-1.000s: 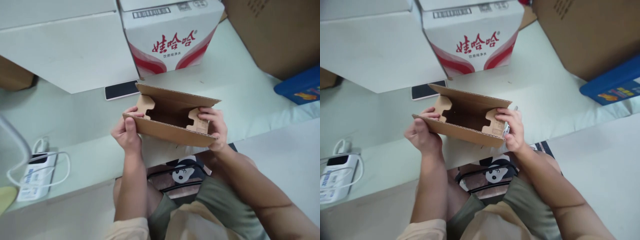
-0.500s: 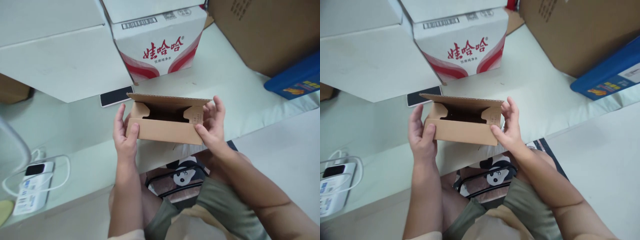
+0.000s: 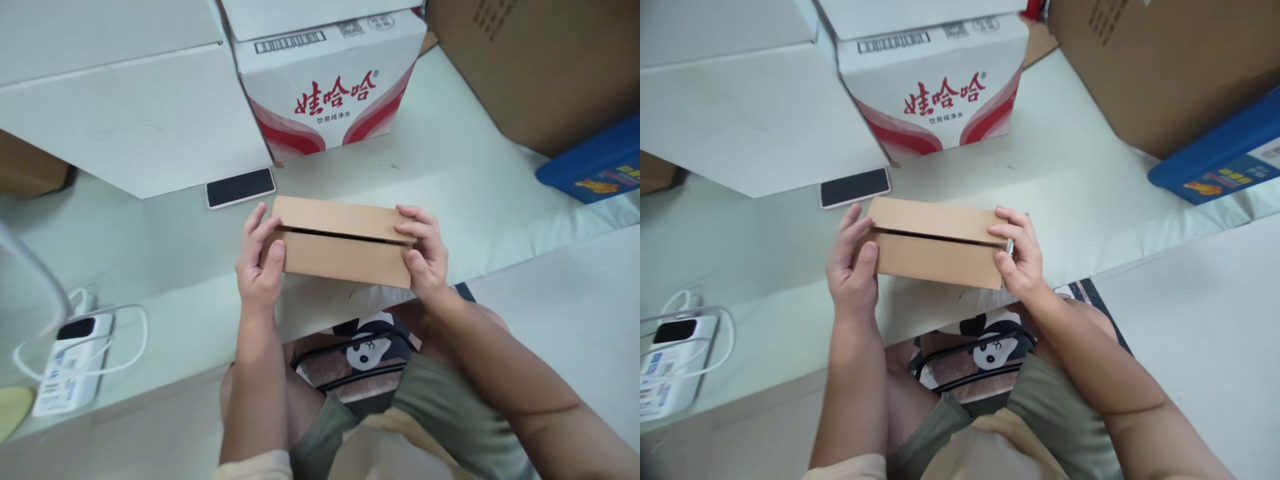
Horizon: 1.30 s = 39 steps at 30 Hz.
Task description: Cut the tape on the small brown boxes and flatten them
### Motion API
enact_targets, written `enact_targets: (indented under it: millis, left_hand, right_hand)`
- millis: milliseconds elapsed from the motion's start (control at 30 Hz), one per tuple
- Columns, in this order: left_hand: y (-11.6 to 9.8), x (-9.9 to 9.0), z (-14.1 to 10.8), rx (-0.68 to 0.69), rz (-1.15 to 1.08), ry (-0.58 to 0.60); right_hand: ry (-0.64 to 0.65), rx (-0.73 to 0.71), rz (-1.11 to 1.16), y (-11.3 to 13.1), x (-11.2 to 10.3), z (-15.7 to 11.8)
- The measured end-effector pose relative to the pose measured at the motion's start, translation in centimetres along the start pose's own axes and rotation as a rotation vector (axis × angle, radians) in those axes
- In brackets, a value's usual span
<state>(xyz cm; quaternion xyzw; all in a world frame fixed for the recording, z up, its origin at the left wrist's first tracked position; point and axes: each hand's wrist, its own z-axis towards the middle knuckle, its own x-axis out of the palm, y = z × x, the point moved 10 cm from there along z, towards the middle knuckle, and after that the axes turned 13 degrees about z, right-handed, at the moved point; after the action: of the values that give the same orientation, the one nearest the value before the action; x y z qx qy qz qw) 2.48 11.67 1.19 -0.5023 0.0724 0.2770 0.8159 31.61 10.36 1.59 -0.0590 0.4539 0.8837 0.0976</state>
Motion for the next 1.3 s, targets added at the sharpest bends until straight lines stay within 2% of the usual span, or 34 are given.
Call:
enact_targets:
  millis: [100, 200, 267, 400, 500, 567, 633, 667, 733, 800, 867, 967, 1033, 1100, 1233, 1300]
  left_hand:
    - [-0.3, -0.1, 0.2, 0.025, 0.030, -0.005]
    - [-0.5, -0.3, 0.2, 0.060, 0.065, -0.026]
    - [-0.2, -0.4, 0.2, 0.053, 0.057, -0.035]
    - [2.2, -1.1, 0.4, -0.109, -0.128, -0.079]
    - [4.5, -2.2, 0.4, -0.287, -0.369, -0.189]
    - [5.7, -3.0, 0.3, -0.387, -0.475, -0.271]
    - [6.6, -3.6, 0.1, -0.477, -0.539, -0.343]
    - [7.1, -3.7, -0.1, -0.524, -0.558, -0.366]
    - [8.2, -3.2, -0.6, -0.637, -0.588, -0.371]
    - [9.0, -1.5, -1.4, -0.767, -0.603, -0.290]
    - [9.3, 0.8, -2.4, -0.892, -0.613, -0.140]
    - [8.7, 3.9, -4.1, -1.012, -0.578, 0.096]
    - [8.0, 5.0, -5.0, -1.038, -0.524, 0.207]
    - [7.5, 5.2, -5.4, -1.029, -0.469, 0.249]
    - [7.8, 4.9, -5.6, -0.981, -0.389, 0.204]
    - [8.5, 5.6, -6.5, -1.021, -0.335, 0.284]
  right_hand:
    - [0.022, -0.037, -0.034, -0.3, 0.1, -0.1]
    - [0.039, -0.105, 0.026, -0.1, 0.2, -0.3]
    - [0.043, -0.091, 0.077, -0.3, 0.3, -0.4]
    - [-0.048, 0.097, 0.158, -2.6, -0.2, -0.7]
    - [-0.061, 0.317, 0.205, -5.1, 0.0, -1.1]
    - [0.027, 0.453, 0.274, -6.4, 1.2, -1.7]
    - [0.164, 0.522, 0.397, -6.6, 3.2, -2.4]
    - [0.237, 0.505, 0.464, -6.1, 4.3, -2.7]
    - [0.369, 0.374, 0.537, -4.2, 6.1, -3.1]
    - [0.441, 0.178, 0.483, -2.0, 7.0, -3.5]
    - [0.461, 0.041, 0.335, -0.5, 7.4, -3.8]
    - [0.444, -0.033, 0.139, 0.5, 7.1, -3.7]
    - [0.412, -0.066, 0.074, 1.2, 6.5, -3.3]
    - [0.371, -0.119, 0.067, 2.2, 5.8, -2.9]
    - [0.289, -0.194, 0.141, 4.4, 4.3, -2.2]
    - [0.272, -0.170, 0.128, 4.8, 3.9, -1.9]
